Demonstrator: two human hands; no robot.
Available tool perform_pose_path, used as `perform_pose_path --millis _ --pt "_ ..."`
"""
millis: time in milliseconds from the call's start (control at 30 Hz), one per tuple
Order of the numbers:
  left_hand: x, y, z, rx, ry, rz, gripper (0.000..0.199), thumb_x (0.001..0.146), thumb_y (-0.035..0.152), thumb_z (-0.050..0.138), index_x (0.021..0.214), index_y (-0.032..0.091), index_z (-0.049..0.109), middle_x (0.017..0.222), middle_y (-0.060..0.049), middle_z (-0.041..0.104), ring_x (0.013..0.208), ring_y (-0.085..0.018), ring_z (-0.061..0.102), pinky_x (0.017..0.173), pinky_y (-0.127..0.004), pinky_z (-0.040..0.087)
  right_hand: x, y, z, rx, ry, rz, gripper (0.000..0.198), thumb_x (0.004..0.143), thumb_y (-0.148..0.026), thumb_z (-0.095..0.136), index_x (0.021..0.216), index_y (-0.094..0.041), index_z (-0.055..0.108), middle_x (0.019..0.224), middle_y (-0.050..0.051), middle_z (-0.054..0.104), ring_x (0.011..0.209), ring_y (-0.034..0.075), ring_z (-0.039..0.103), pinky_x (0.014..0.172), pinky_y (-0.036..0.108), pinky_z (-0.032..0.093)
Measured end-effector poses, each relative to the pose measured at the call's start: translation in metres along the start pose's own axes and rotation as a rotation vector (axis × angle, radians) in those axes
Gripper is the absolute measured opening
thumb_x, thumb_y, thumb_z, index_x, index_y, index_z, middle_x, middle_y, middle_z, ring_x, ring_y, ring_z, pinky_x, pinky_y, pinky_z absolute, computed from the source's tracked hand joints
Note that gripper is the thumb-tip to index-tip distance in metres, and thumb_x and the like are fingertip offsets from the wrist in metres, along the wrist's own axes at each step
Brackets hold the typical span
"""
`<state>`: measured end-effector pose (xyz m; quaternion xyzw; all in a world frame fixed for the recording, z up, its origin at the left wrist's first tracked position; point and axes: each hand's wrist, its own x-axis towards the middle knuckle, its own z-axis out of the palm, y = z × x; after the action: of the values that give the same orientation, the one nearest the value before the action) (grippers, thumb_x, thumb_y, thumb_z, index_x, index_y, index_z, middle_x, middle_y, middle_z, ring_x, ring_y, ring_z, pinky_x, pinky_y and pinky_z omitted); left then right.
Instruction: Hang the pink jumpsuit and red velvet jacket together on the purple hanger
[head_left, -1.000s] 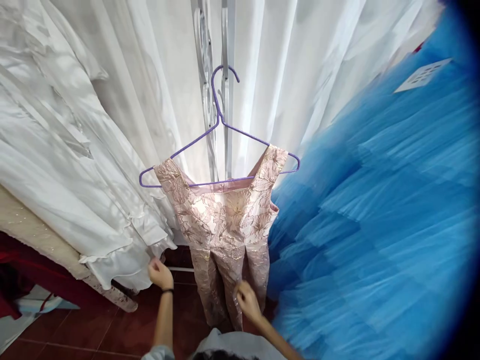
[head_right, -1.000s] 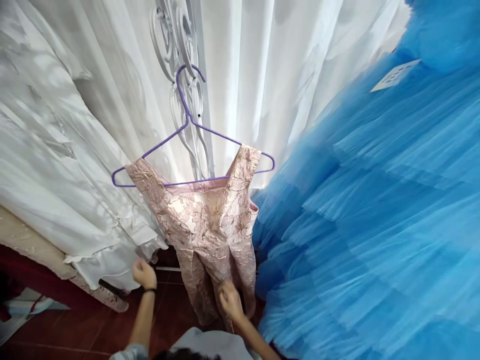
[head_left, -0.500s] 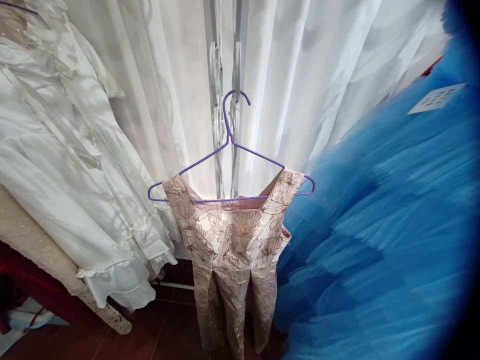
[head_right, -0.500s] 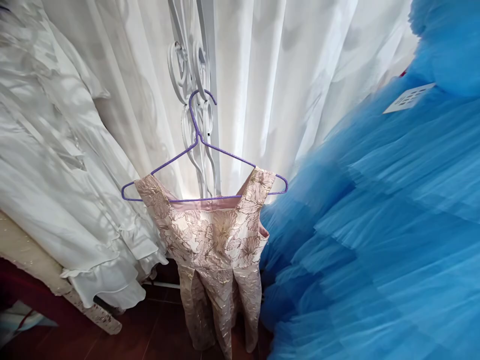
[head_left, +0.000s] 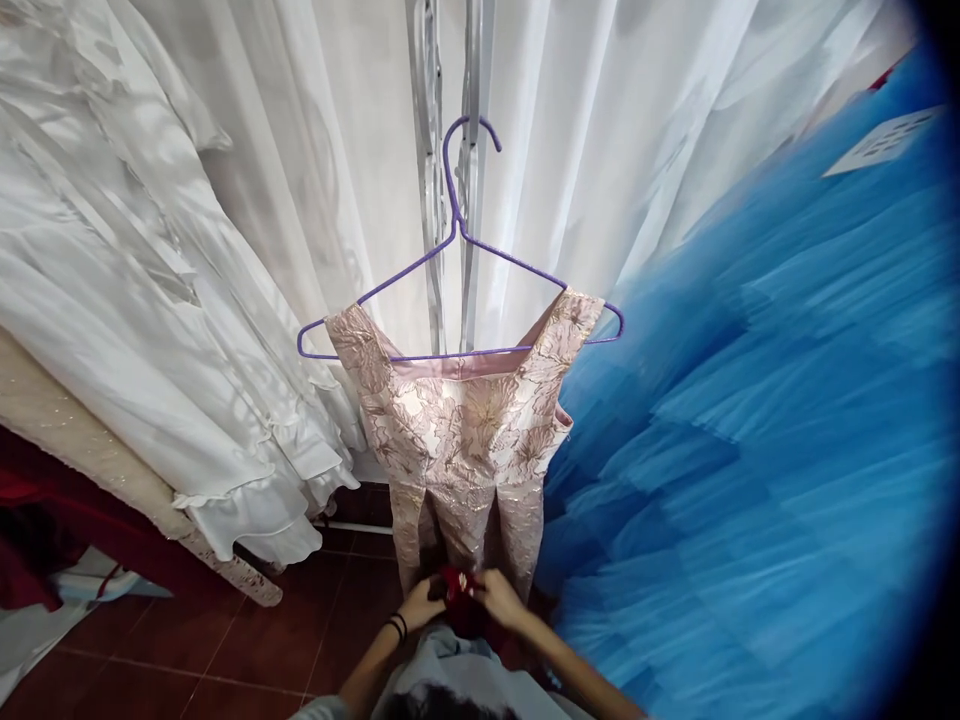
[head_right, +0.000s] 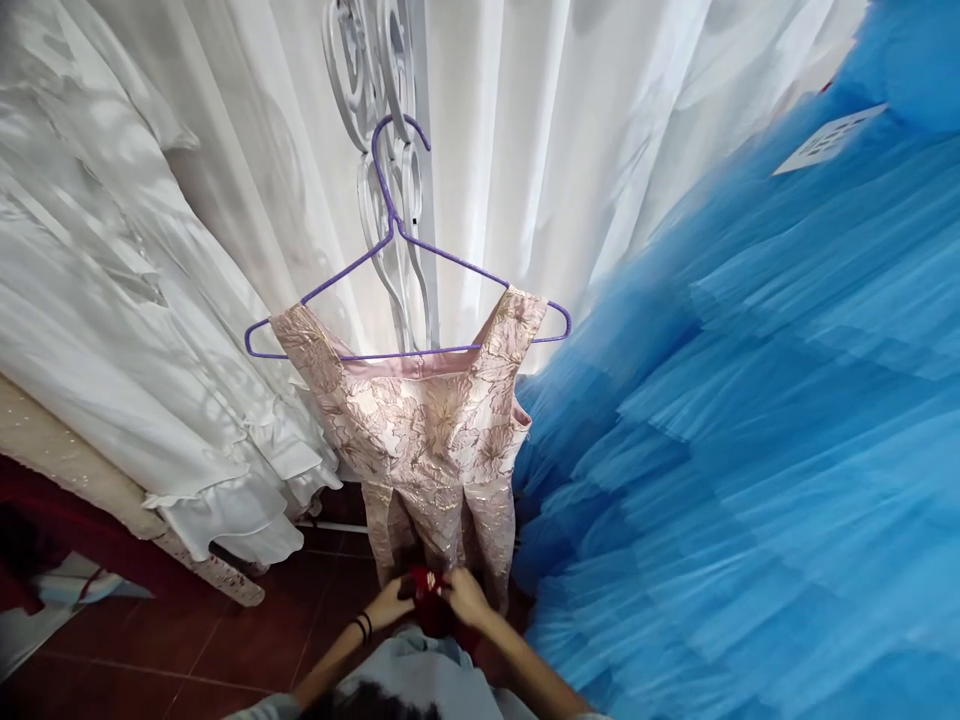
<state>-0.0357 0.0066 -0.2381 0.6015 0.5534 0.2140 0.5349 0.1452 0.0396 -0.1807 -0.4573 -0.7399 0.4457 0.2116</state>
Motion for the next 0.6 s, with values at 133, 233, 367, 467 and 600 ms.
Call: perform_pose_path --millis 133,233,367,467,600 --pt "-0.005 0.02 -0.031 -0.061 -0.063 0.049 0.07 0.064 0.075 0.063 0.1 0.015 0.068 0.101 -0.013 0.071 0.102 -0.036 0.065 0.097 -0.054 0.048 0.022 -0.021 -0.057 0.14 -0.035 0.027 0.039 0.072 -0.051 0.053 0.055 -0.016 0.047 0.053 0.002 0.046 0.056 0.013 0.04 0.053 0.027 0.032" --pt "-0.008 0.062 -0.055 -0.079 0.003 0.182 0.079 0.066 0.065 0.072 0.13 0.019 0.057 0.134 -0.014 0.061 0.126 -0.032 0.053 0.116 -0.046 0.033 0.025 -0.07 -0.113 0.326 -0.079 -0.014 0.048 0.072 -0.061 0.059 0.069 -0.013 0.06 0.065 0.004 0.058 0.061 0.014 0.048 0.058 0.027 0.038" --pt "-0.02 0.133 -0.081 0.029 0.229 0.473 0.086 0.075 0.07 0.061 0.144 0.021 0.046 0.147 -0.015 0.049 0.142 -0.032 0.037 0.122 -0.048 0.022 0.027 -0.154 -0.181 0.54 0.029 -0.181 0.045 0.061 -0.056 0.077 0.066 -0.013 0.064 0.063 0.002 0.06 0.057 0.012 0.05 0.059 0.026 0.042" --pt "-0.039 0.179 -0.094 0.032 0.305 0.61 0.086 0.08 0.077 0.046 0.148 0.024 0.041 0.152 -0.013 0.043 0.143 -0.031 0.036 0.121 -0.045 0.027 0.031 -0.207 -0.214 0.681 0.203 -0.313 0.044 0.055 -0.055 0.08 0.067 -0.017 0.062 0.064 0.002 0.063 0.059 0.015 0.056 0.062 0.029 0.048" --pt "-0.065 0.226 -0.102 0.136 0.47 0.782 0.065 0.085 0.07 0.048 0.131 0.025 0.06 0.142 -0.012 0.053 0.136 -0.031 0.044 0.118 -0.047 0.032 0.037 -0.247 -0.236 0.485 0.43 -0.494 0.039 0.069 -0.057 0.067 0.076 -0.018 0.062 0.07 0.005 0.066 0.068 0.02 0.064 0.067 0.034 0.054"
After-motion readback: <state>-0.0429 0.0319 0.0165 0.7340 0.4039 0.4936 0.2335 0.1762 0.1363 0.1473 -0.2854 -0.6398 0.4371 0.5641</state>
